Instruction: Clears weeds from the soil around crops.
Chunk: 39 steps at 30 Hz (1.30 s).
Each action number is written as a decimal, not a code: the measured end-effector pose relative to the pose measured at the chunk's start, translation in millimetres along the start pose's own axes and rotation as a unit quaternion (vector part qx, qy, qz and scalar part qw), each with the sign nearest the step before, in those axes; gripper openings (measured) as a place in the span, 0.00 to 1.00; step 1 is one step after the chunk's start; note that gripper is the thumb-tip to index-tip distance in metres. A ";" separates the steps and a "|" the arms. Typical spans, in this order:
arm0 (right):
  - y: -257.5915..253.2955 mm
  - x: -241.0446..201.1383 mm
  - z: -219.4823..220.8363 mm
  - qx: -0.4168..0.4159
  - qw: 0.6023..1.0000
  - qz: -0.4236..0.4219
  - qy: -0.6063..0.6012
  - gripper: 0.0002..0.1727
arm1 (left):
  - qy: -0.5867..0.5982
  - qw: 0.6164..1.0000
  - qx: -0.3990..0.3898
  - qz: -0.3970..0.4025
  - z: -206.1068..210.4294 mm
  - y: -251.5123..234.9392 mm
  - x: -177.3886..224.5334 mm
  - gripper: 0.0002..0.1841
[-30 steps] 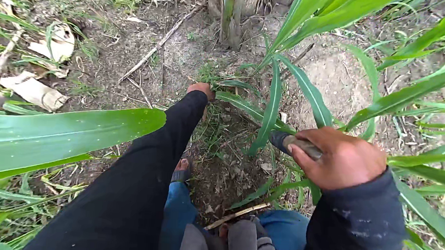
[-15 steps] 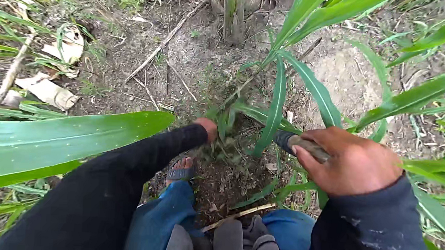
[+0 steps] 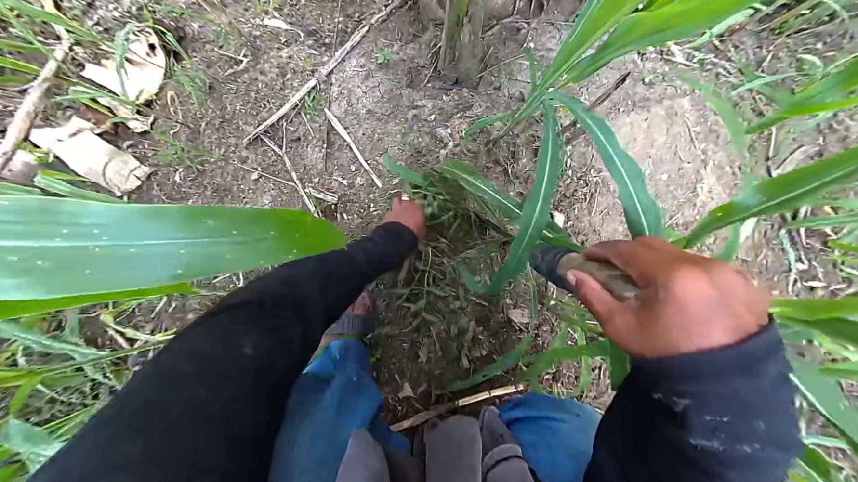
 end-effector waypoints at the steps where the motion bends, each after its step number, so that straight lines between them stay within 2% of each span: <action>1: 1.0 0.3 0.0 0.002 1.000 -0.001 0.002 0.19 | 0.015 1.000 0.009 -0.017 -0.4 -5.4 -0.6 0.29; 3: 2.8 1.9 -0.3 -0.002 1.000 -0.003 0.006 0.18 | 0.070 0.996 0.021 -0.044 4.4 -5.3 0.7 0.31; 6: 3.3 1.3 -1.2 -0.010 1.000 0.006 -0.009 0.17 | 0.118 0.987 -0.007 -0.108 9.0 -10.2 -0.6 0.36; 10: 3.3 -1.1 -1.9 -0.035 0.999 0.013 0.006 0.19 | 0.168 0.976 0.007 -0.138 -11.7 -19.7 -13.7 0.28; 13: 4.0 -2.2 -1.6 -0.034 0.999 0.005 0.016 0.19 | 0.187 0.977 0.007 -0.100 -51.7 0.8 -5.3 0.25; 16: 4.3 -2.1 -1.5 -0.039 0.999 -0.002 0.007 0.19 | 0.160 0.987 -0.012 -0.026 -71.1 37.5 -3.2 0.21; 17: 4.1 -2.4 -1.8 -0.042 0.999 -0.003 0.007 0.19 | 0.134 0.990 -0.032 -0.006 -65.2 54.2 -5.1 0.20; 19: 3.9 -4.4 -3.0 -0.051 0.999 -0.001 0.013 0.19 | 0.043 0.993 -0.105 0.031 -19.2 87.2 -19.0 0.18; 20: 3.7 -6.0 -3.6 -0.059 0.998 0.005 0.017 0.19 | -0.017 0.981 -0.188 0.040 11.5 105.0 -25.1 0.18; 22: 4.3 -9.4 -3.7 -0.070 0.997 0.008 0.027 0.19 | -0.142 0.914 -0.367 0.097 64.5 143.4 -28.5 0.19; 24: 6.4 -12.7 -2.7 -0.070 0.997 0.003 0.031 0.19 | -0.225 0.845 -0.446 0.189 96.6 162.1 -32.8 0.16; 26: 8.3 -14.7 -1.5 -0.068 0.997 -0.002 0.036 0.20 | -0.282 0.824 -0.406 0.277 102.3 152.4 -36.6 0.15; 29: 9.8 -15.1 -1.3 -0.066 0.997 -0.003 0.039 0.21 | -0.287 0.853 -0.279 0.335 93.3 111.2 -43.1 0.16; 31: 11.1 -13.5 -0.3 -0.066 0.997 -0.007 0.039 0.21 | -0.260 0.885 -0.211 0.324 97.9 87.4 -56.5 0.25; 33: 12.4 -11.7 0.2 -0.062 0.997 -0.011 0.039 0.21 | -0.259 0.905 -0.176 0.288 102.4 77.3 -67.0 0.31; 37: 13.1 -8.8 0.2 -0.062 0.997 -0.009 0.042 0.21 | -0.254 0.924 -0.165 0.236 100.5 78.2 -62.8 0.28; 39: 12.7 -9.7 -0.4 -0.067 0.997 -0.007 0.042 0.21 | -0.227 0.930 -0.139 0.255 98.8 78.3 -60.2 0.25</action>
Point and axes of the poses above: each hand's wrist, its own y-axis away from the middle knuckle, its own z-axis out of the palm, x = y × z, the point moved 2 cm from there along -y, towards the middle knuckle, and after that the axes turned 9 degrees about y, right-handed, at the moved point
